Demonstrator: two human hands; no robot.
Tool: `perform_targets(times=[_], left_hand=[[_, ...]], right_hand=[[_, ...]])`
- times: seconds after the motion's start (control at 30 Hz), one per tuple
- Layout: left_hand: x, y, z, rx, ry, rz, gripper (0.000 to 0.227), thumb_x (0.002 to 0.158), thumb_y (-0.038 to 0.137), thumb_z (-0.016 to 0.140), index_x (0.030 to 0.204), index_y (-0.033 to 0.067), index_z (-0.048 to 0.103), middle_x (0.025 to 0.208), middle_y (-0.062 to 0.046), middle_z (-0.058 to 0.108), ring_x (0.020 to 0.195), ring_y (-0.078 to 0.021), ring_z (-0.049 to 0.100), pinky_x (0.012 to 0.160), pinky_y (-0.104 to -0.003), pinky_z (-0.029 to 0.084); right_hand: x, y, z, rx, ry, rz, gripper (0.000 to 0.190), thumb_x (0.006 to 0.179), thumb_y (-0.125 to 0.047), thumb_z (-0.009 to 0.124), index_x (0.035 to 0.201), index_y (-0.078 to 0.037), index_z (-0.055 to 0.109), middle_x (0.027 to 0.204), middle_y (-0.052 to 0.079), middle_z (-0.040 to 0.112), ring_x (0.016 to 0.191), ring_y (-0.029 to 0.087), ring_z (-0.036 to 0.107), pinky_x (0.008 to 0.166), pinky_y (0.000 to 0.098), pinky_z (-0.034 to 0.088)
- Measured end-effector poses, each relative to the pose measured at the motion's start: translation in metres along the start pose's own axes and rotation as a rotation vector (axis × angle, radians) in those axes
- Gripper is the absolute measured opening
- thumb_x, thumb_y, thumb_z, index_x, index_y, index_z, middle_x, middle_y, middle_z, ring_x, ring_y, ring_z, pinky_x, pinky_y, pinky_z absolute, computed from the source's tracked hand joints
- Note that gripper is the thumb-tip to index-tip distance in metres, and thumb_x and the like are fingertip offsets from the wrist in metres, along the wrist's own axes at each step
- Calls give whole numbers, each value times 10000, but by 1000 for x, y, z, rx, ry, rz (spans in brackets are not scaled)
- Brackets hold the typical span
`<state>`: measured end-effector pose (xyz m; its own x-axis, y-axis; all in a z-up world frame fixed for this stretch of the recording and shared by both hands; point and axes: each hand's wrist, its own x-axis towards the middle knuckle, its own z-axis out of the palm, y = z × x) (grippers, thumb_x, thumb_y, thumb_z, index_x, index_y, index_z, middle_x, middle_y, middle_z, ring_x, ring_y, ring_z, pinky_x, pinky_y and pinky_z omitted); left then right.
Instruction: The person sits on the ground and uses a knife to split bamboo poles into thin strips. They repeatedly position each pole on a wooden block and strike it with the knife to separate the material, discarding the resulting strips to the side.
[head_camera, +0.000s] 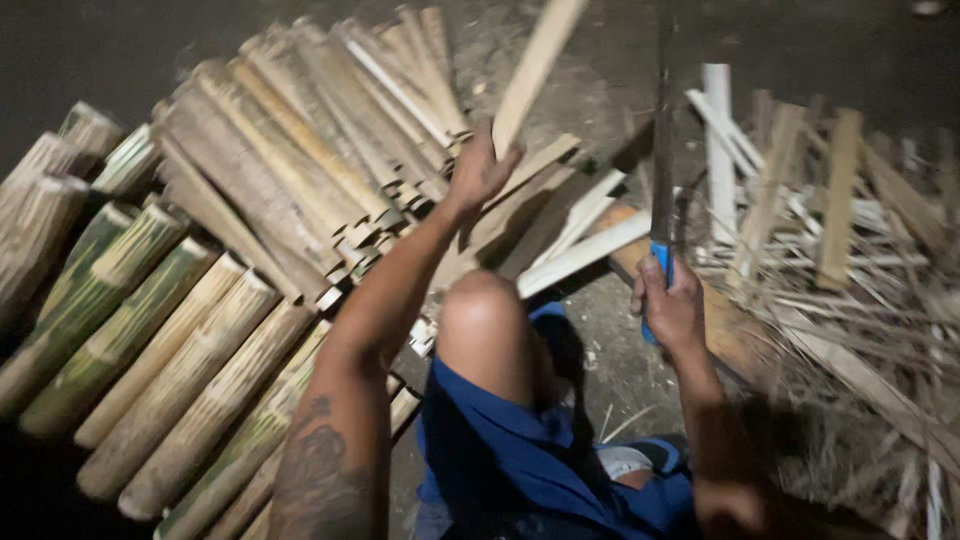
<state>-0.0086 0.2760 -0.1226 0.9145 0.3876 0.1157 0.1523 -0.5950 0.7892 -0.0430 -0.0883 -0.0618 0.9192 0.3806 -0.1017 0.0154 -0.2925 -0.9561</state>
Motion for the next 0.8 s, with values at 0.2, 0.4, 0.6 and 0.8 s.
perform_targets(times=[0.2,0.4,0.6,0.8], left_hand=[[17,134,40,-470,-77,446,791,1034,226,625,1585,-14,111,1484,-276,373,1409,-366,426,1193,-487,386],[-18,204,133,-584,-143,561,781,971,159,639,1538,-18,131,1409,-228,408,1335,-318,477,1163,-446,421],[-47,222,192,-506,-304,565,780,936,133,667,1521,-34,179,1405,-250,427,1337,-348,479,1183,-446,388],[-85,250,170,-358,-480,848,859,953,181,742,1528,-72,156,1491,-301,365,1461,-392,363,1226,-455,309]], right_hand=[[-56,-37,-56,-10,165,-102,286,1097,-306,492,1098,-50,619,748,14,595,606,92,577,558,269,476],[-118,-56,-106,-29,318,-114,240,1096,-256,541,1211,-48,504,709,24,543,595,101,534,560,282,462],[-159,-72,-132,-266,440,-25,214,1015,-112,496,1215,-37,499,730,39,619,575,121,616,546,300,509],[-174,-95,-126,-51,390,-148,509,1014,-68,466,1490,-1,300,876,75,633,628,132,613,534,289,539]])
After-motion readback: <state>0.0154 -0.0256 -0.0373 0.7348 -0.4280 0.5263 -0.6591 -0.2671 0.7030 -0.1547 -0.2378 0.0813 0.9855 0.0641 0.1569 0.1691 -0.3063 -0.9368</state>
